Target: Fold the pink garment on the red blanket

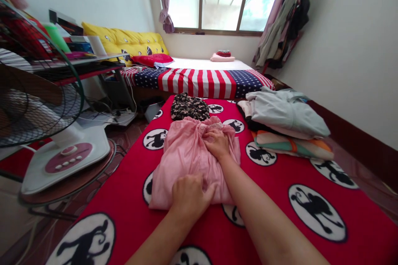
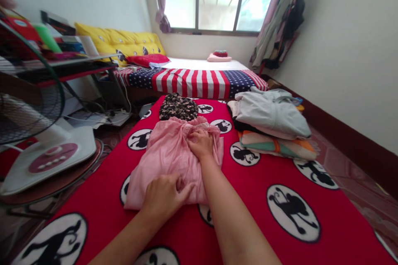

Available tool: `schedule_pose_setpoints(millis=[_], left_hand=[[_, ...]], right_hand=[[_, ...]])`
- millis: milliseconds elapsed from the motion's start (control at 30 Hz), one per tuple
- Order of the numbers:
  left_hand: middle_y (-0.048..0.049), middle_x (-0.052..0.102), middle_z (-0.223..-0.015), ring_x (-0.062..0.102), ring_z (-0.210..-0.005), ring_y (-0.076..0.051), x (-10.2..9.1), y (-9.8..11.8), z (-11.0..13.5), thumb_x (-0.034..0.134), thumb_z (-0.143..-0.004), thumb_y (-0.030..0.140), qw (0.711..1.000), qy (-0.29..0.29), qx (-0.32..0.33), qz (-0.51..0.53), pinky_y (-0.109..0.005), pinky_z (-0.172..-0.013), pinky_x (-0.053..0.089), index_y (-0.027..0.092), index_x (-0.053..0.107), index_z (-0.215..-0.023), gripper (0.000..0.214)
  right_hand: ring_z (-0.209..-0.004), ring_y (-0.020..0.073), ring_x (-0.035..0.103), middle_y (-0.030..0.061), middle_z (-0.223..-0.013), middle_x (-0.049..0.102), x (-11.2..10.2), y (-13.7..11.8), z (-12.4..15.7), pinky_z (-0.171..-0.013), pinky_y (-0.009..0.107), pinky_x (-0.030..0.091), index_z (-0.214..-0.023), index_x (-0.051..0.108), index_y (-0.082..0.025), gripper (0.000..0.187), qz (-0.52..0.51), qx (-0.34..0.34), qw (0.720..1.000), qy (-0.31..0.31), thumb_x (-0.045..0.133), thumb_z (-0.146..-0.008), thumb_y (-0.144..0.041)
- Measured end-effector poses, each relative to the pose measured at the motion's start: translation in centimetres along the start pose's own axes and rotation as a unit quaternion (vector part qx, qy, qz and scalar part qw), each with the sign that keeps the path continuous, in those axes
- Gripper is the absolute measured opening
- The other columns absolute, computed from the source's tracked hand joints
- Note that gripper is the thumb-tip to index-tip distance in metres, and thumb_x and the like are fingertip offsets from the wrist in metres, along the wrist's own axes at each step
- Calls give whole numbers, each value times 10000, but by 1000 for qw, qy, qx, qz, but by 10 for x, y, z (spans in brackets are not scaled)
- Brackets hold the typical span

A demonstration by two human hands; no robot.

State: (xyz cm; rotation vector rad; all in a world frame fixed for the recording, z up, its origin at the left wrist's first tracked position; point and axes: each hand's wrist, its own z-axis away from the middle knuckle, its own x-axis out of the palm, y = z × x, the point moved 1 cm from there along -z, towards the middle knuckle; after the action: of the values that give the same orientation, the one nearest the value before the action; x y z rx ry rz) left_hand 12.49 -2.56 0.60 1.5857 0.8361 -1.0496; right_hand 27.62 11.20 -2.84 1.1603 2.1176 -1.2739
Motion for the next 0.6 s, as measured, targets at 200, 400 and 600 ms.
schedule_pose_setpoints(millis=[200, 400, 600], left_hand=[[-63, 681, -673, 639, -635, -216, 2, -11, 2, 548, -800, 312, 999, 5, -8, 53, -280, -579, 369, 207, 612, -682, 170], [-37, 664, -593, 622, -545, -178, 5, -30, 4, 545, -778, 404, 927, -87, -97, 352, -242, -501, 416, 195, 608, -644, 257], [-33, 671, -620, 637, -559, -137, 1, -42, 5, 681, -609, 572, 779, -166, -224, 562, -176, -463, 434, 171, 611, -737, 426]], right_hand=[[-962, 221, 594, 7, -970, 708, -1, 0, 0, -888, 354, 400, -799, 756, -277, 108, 11, -4, 1000, 1, 679, -732, -311], [-949, 220, 593, 14, -950, 709, -2, 1, -1, -871, 344, 411, -793, 759, -279, 105, 9, -4, 1000, -2, 680, -732, -313], [-943, 222, 599, 10, -968, 710, -2, 0, -1, -863, 343, 419, -795, 759, -277, 109, 5, -5, 1000, 1, 672, -733, -299]])
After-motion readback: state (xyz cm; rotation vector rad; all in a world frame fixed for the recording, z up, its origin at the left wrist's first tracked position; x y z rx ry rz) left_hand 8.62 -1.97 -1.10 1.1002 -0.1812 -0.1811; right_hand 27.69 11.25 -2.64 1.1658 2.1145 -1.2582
